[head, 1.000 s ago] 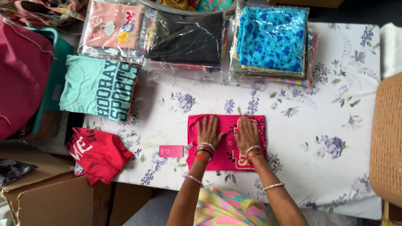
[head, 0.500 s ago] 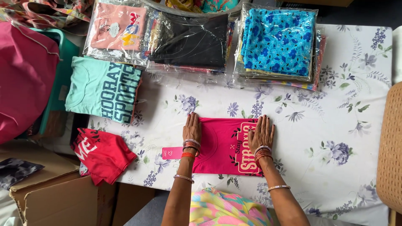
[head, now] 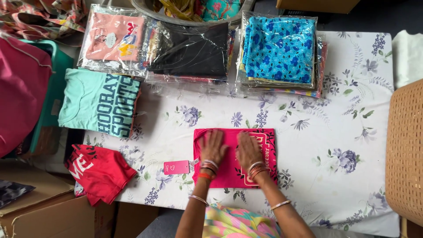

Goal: Folding various t-shirts on a table.

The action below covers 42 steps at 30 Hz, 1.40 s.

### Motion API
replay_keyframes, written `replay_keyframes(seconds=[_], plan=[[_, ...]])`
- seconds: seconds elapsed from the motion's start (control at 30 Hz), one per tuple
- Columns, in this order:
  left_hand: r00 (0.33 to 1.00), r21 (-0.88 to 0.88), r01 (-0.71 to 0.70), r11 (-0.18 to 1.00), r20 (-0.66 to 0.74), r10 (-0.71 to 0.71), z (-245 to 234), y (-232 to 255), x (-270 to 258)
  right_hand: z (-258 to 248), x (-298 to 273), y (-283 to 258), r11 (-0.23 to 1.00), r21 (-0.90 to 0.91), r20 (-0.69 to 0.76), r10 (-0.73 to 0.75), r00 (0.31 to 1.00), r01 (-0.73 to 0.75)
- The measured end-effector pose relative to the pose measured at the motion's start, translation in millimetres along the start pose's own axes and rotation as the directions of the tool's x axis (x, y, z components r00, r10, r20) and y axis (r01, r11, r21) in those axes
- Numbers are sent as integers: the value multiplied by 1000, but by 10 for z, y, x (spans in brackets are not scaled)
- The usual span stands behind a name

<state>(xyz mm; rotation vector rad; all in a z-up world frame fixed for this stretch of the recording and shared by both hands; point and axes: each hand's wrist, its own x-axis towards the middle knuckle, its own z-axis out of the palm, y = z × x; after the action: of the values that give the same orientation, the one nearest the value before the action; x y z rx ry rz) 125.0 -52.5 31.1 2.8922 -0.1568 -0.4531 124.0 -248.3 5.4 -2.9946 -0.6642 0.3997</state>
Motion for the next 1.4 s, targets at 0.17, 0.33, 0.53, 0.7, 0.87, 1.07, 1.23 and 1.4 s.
replay_keyframes(seconds=[0.17, 0.33, 0.53, 0.7, 0.87, 1.07, 1.23, 1.4], plan=[[981, 32, 194, 980, 3, -194, 88, -444, 82, -27, -54, 608, 967, 12, -78, 255, 964, -255], [959, -19, 279, 960, -41, -279, 135, -421, 150, -103, -69, 630, 927, 205, -178, 350, 919, -314], [941, 219, 325, 920, 25, -339, -105, -137, 176, -160, -114, 565, 930, 50, -178, 366, 913, -364], [999, 139, 43, 989, -12, -42, 9, 372, -280, 11, -395, 99, 960, 18, -109, 280, 954, -279], [931, -92, -349, 933, -151, 333, 681, 303, -985, 154, -928, -186, 998, -55, 27, -42, 999, 44], [984, 22, -178, 984, 13, 178, 538, -145, -1354, 384, -1261, 294, 990, -30, 116, 141, 983, -138], [992, 100, 46, 994, -121, -34, 608, -260, -1532, 328, -1474, 341, 929, 277, -342, 333, 879, -244], [902, -48, 310, 950, -300, -310, 764, -203, -1612, 351, -1467, 305, 868, 313, -311, 478, 822, -386]])
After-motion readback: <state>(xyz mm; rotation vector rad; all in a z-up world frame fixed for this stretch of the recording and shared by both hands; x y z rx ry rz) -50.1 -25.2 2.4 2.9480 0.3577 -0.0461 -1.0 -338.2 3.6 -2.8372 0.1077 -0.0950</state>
